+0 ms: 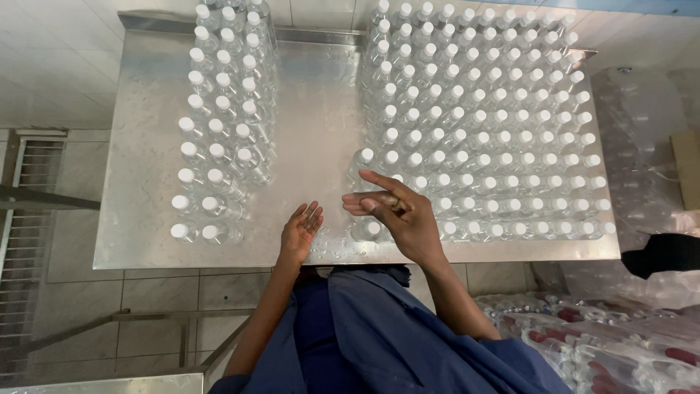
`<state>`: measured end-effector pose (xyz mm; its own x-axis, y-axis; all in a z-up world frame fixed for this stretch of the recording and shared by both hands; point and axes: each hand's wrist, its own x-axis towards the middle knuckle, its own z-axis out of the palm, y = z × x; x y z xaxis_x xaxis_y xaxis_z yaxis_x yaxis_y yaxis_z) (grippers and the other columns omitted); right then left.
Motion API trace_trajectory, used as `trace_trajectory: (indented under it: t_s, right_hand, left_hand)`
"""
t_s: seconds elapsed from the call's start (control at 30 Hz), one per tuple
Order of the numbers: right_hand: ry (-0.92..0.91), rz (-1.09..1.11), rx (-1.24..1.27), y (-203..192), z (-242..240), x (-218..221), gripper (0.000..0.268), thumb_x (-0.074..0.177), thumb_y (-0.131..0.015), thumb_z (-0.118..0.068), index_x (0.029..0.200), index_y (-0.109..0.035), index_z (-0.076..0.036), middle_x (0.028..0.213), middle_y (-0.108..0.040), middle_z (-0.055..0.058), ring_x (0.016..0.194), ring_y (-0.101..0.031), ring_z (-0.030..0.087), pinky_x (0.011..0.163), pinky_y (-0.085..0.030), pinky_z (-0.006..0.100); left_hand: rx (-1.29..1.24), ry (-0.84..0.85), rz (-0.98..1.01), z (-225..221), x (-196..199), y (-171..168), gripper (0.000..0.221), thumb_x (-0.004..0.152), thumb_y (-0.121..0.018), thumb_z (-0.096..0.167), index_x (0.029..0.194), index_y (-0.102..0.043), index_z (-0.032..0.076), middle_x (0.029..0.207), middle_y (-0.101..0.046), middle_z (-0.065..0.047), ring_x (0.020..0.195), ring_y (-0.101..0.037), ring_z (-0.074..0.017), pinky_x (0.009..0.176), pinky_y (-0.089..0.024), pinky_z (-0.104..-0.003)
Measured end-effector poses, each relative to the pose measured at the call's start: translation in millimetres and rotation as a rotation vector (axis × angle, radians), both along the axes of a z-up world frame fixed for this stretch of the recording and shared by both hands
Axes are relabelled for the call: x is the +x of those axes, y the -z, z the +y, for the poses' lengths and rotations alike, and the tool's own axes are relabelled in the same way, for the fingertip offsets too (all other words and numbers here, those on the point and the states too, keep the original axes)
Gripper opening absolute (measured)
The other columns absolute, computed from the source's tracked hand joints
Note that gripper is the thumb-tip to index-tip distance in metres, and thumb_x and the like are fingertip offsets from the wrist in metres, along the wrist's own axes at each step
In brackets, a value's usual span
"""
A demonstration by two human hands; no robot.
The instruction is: The person repeatedly picks up plastic bottles from a large group on a metal table, screws on white caps by hand, and places the capped bottles into a separate row on the left side of the table.
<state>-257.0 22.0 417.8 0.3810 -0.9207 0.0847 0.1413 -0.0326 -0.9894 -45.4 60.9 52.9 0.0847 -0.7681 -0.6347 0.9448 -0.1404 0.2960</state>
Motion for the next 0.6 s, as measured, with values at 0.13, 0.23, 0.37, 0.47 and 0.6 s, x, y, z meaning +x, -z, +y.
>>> trace_trajectory:
  t_s: [0.13,0.23,0.37,0.47,0.6]
  right_hand:
    - [-0.038,-0.035,-0.036,-6,6,-11,0.041,0.106,-0.064,0.005,0.146,-0.060,0.010,0.114,-0.081,0.031,0.106,-0.082,0.036,0.096,-0.071,0.052]
    - [-0.072,-0.016,-0.071,-11,11,-18,0.039,0.108,-0.060,0.006,0.147,-0.060,0.011,0.119,-0.079,0.034,0.112,-0.080,0.040,0.099,-0.068,0.056]
    - [-0.097,0.026,-0.105,-11,14,-30,0.039,0.107,-0.058,0.008,0.145,-0.062,0.010,0.125,-0.077,0.033,0.119,-0.076,0.042,0.102,-0.065,0.060]
    - [-0.119,0.173,-0.146,-30,12,-58,0.042,0.103,-0.060,0.009,0.145,-0.063,0.009,0.128,-0.077,0.032,0.121,-0.076,0.046,0.103,-0.064,0.061]
    - [-0.125,0.576,-0.142,-99,15,-135,0.043,0.097,-0.068,0.001,0.140,-0.068,0.008,0.125,-0.080,0.033,0.122,-0.075,0.052,0.101,-0.062,0.065]
  left_hand:
    - [0.030,0.005,-0.002,1,-8,-9,0.027,0.100,-0.063,-0.003,0.124,-0.070,0.007,0.148,-0.070,-0.023,0.134,-0.070,-0.0390,0.113,-0.060,-0.049]
    - [0.005,0.005,0.006,2,-13,-2,0.026,0.101,-0.063,-0.001,0.125,-0.070,0.007,0.148,-0.070,-0.023,0.134,-0.070,-0.0387,0.114,-0.061,-0.049]
    - [0.015,0.020,-0.002,4,-19,-6,0.025,0.102,-0.062,-0.001,0.124,-0.070,0.006,0.147,-0.070,-0.023,0.133,-0.070,-0.0383,0.113,-0.061,-0.049]
    - [-0.036,0.039,0.005,4,-19,7,0.024,0.102,-0.062,-0.001,0.123,-0.070,0.006,0.146,-0.070,-0.024,0.131,-0.071,-0.0386,0.112,-0.062,-0.049]
    - [-0.039,0.086,-0.038,2,-11,10,0.025,0.102,-0.060,-0.001,0.124,-0.071,0.005,0.148,-0.069,-0.025,0.134,-0.070,-0.0400,0.113,-0.061,-0.051]
